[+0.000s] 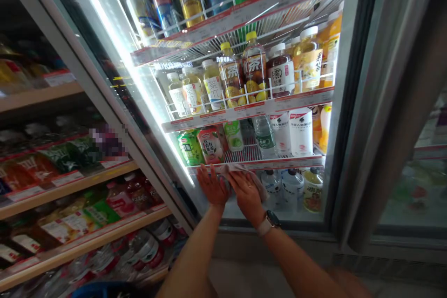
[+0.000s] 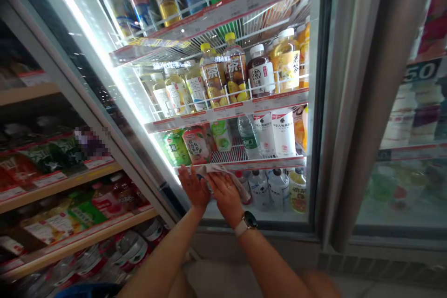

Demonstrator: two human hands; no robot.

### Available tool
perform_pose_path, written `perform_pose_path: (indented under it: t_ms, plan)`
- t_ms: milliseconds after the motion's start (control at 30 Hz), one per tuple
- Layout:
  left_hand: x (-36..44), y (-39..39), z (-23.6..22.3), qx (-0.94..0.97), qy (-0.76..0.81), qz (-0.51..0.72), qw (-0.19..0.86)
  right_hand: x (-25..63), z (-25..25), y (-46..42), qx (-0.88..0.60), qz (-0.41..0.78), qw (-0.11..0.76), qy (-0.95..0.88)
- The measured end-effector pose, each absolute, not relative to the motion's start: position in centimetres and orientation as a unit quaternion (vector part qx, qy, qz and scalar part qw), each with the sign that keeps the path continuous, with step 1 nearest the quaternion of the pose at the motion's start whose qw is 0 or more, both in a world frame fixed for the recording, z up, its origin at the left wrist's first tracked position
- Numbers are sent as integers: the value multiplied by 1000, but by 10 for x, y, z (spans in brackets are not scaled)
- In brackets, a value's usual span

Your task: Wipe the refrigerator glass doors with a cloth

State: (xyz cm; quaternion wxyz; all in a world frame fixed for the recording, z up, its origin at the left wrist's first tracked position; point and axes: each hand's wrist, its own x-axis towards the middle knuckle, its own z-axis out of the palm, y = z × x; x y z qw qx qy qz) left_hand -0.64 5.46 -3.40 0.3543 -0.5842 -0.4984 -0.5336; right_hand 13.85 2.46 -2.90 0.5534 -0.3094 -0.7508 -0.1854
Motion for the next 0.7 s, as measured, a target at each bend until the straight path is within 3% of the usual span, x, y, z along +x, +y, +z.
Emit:
perform_pose_path:
  t_ms: [133, 233, 533, 700]
  plan:
    - [-7, 55, -32, -579, -496, -533, 366, 136, -42, 26, -239, -196, 493, -814]
    - [-5, 52, -30, -580, -499, -531, 363, 151, -27, 27, -236, -222, 493, -807]
    - [-3, 50, -29, -588, -490, -516, 386, 261, 51, 36, -425, -272, 728, -464]
    - [-3, 50, -30, -587, -492, -512, 389, 264, 49, 41, -425, -273, 745, -436]
